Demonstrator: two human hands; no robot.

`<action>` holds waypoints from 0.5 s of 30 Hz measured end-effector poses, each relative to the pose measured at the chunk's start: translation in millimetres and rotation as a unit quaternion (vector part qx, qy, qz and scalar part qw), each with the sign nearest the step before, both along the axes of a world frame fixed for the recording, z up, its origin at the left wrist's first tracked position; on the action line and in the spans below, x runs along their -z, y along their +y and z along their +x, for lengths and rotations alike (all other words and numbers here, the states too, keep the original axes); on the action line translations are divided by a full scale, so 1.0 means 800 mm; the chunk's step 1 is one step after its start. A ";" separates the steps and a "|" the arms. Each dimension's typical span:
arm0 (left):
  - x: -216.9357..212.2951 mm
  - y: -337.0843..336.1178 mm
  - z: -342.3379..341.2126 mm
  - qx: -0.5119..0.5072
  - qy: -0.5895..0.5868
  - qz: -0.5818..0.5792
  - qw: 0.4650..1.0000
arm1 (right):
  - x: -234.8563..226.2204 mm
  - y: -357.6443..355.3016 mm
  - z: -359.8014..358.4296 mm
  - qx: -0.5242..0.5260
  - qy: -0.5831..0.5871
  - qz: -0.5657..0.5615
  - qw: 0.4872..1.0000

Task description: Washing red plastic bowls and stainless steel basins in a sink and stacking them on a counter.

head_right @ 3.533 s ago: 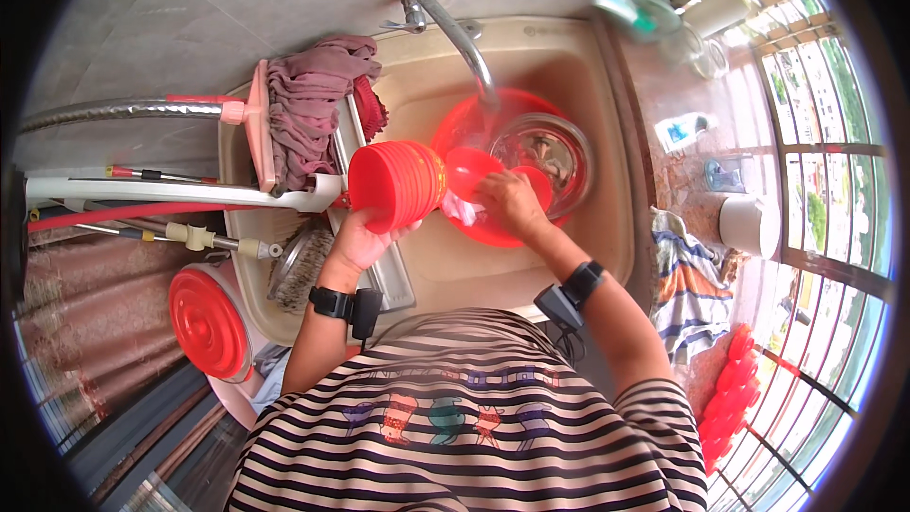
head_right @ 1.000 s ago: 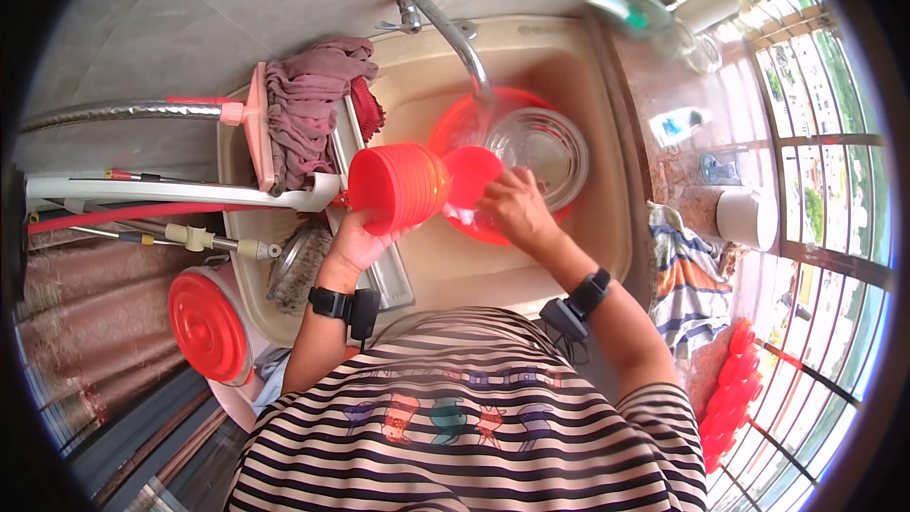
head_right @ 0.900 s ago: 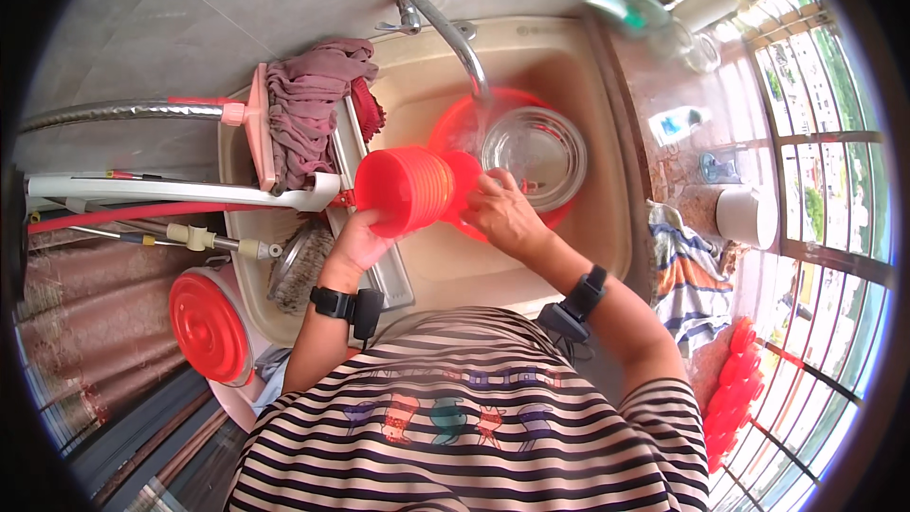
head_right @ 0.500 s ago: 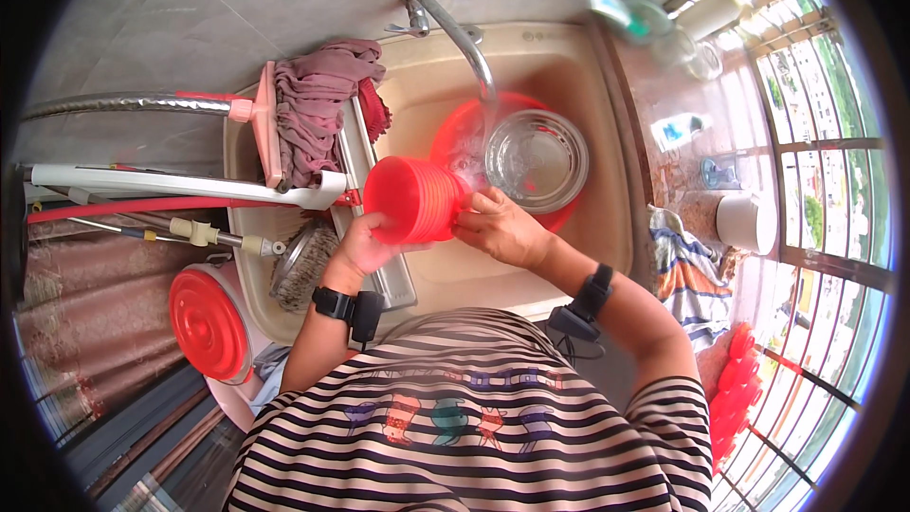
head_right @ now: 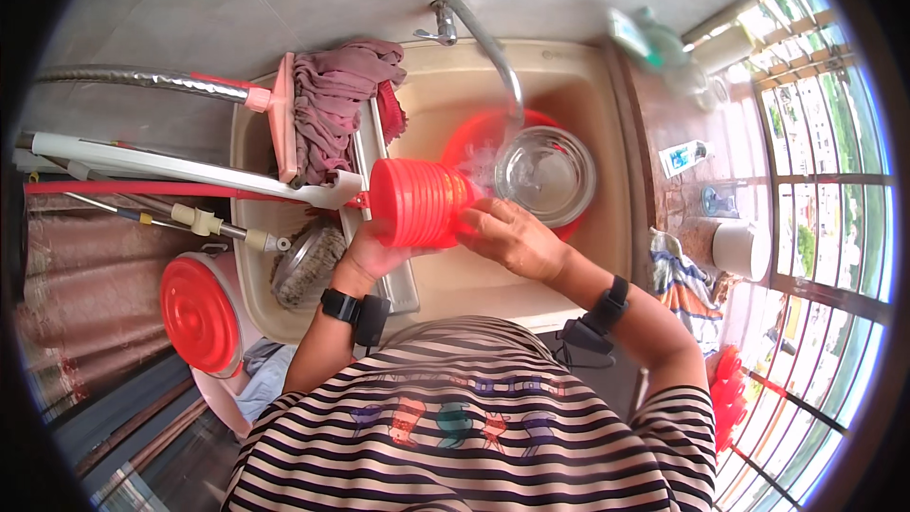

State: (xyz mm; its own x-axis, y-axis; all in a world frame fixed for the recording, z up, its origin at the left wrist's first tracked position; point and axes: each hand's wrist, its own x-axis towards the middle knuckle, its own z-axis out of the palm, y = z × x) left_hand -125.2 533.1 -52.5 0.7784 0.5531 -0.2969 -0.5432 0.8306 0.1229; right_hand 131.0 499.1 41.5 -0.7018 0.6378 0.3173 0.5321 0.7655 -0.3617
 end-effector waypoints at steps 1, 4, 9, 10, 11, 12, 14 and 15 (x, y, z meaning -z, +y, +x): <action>-0.001 0.000 0.000 -0.004 0.003 0.008 1.000 | 0.000 0.003 -0.002 0.019 0.022 0.002 1.000; 0.005 0.001 -0.004 -0.010 0.030 0.037 0.999 | -0.023 0.019 -0.005 0.009 0.058 -0.045 0.997; 0.010 -0.010 -0.014 -0.034 0.053 0.031 0.998 | -0.096 0.117 -0.019 0.075 -0.023 0.021 0.997; 0.019 -0.014 -0.014 -0.034 0.063 0.026 0.997 | -0.096 0.147 -0.029 0.065 -0.058 0.072 0.994; 0.023 -0.017 -0.014 -0.035 0.074 0.021 0.996 | -0.095 0.178 -0.039 0.054 -0.093 0.123 0.987; 0.019 -0.018 -0.009 -0.031 0.071 0.024 0.997 | -0.090 0.205 -0.040 0.036 -0.165 0.135 0.976; 0.010 -0.023 -0.002 -0.040 0.070 -0.010 0.997 | -0.062 0.250 -0.042 0.020 -0.237 0.148 0.960; 0.015 -0.026 -0.003 -0.039 0.068 -0.008 0.997 | -0.041 0.268 -0.043 0.023 -0.264 0.200 0.943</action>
State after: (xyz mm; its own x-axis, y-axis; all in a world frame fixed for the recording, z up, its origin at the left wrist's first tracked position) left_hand -127.4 512.5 -64.4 0.6856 0.6041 -0.4062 -0.5846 0.7894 0.1873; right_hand 96.6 713.1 74.3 -0.8037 0.5751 0.1525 0.5934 0.7560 0.2764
